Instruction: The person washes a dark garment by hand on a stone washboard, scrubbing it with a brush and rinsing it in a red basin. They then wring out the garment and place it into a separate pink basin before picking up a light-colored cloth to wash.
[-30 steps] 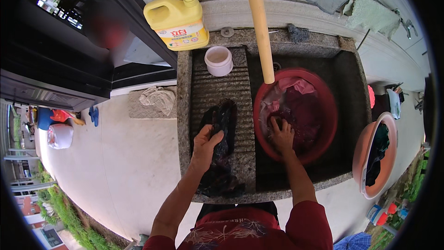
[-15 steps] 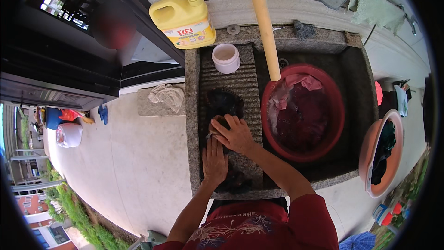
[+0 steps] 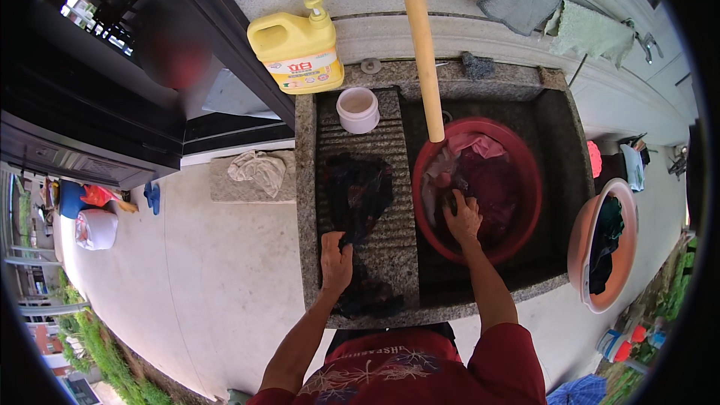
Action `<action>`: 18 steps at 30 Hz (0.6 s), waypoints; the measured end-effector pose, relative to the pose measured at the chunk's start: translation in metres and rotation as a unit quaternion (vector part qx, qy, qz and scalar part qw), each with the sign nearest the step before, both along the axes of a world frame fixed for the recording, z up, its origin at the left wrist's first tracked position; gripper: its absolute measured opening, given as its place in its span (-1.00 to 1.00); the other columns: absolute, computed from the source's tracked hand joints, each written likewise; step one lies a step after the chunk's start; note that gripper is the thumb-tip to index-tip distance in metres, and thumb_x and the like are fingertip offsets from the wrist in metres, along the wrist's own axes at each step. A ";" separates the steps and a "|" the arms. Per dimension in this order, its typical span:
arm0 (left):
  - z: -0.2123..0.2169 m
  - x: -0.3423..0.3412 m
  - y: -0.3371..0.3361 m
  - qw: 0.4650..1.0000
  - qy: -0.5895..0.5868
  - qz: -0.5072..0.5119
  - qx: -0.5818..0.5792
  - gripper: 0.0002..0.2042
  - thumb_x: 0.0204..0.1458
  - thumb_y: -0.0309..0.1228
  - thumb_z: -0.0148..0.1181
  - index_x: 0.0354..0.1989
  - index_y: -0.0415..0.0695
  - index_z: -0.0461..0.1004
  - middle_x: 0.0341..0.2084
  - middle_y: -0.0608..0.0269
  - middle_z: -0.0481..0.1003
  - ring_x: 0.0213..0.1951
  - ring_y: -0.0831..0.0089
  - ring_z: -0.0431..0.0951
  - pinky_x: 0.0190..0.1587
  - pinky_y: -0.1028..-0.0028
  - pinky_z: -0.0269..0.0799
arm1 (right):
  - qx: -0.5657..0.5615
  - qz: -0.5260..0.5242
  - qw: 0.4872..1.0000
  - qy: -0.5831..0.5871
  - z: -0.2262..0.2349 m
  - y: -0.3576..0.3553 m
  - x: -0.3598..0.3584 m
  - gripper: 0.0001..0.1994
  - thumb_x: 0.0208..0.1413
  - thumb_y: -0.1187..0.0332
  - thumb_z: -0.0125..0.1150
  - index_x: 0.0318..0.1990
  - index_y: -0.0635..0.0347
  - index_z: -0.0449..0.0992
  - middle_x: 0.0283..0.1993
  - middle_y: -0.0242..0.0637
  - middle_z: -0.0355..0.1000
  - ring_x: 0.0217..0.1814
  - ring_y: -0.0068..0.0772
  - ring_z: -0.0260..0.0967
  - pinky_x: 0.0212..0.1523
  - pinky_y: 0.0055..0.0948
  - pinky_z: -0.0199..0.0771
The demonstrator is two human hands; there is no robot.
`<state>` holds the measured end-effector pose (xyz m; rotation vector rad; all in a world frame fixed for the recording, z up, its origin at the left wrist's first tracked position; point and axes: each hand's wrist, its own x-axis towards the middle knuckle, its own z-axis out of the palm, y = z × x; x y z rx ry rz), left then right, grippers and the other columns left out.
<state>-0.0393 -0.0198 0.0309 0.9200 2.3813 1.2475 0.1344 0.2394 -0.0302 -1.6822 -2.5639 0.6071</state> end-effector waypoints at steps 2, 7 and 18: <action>0.003 -0.010 0.015 0.991 -0.083 0.008 0.103 -0.78 0.05 -0.57 0.03 -0.11 -0.26 0.27 -0.31 0.08 0.27 -0.34 0.33 0.32 -0.28 0.41 0.29 | 0.006 0.039 0.999 -0.026 0.004 0.002 0.025 -0.58 -0.09 0.15 0.25 0.01 -0.17 0.45 -0.05 -0.19 0.30 0.06 -0.04 0.25 -0.02 0.02 0.27; 0.070 -0.023 0.079 0.972 -0.214 0.030 0.090 -0.72 0.03 -0.48 0.09 -0.08 -0.23 0.27 -0.36 0.18 0.30 -0.41 0.49 0.29 -0.35 0.48 0.29 | -0.206 -0.103 0.926 0.299 -0.035 0.043 0.018 -0.73 0.02 0.19 0.15 -0.23 0.17 0.56 -0.18 -0.34 0.42 -0.04 -0.27 0.35 -0.09 -0.22 0.35; -0.020 -0.058 0.099 0.966 0.106 -0.011 -0.234 -0.21 0.02 0.13 0.09 0.36 0.13 -0.09 0.35 0.00 -0.26 0.35 -0.02 -0.25 0.24 -0.11 -0.20 | -0.398 -0.355 0.579 0.617 -0.082 0.061 -0.024 -0.79 0.12 0.25 0.08 -0.31 0.21 0.52 -0.32 -0.21 0.51 -0.21 -0.28 0.45 -0.17 -0.30 0.44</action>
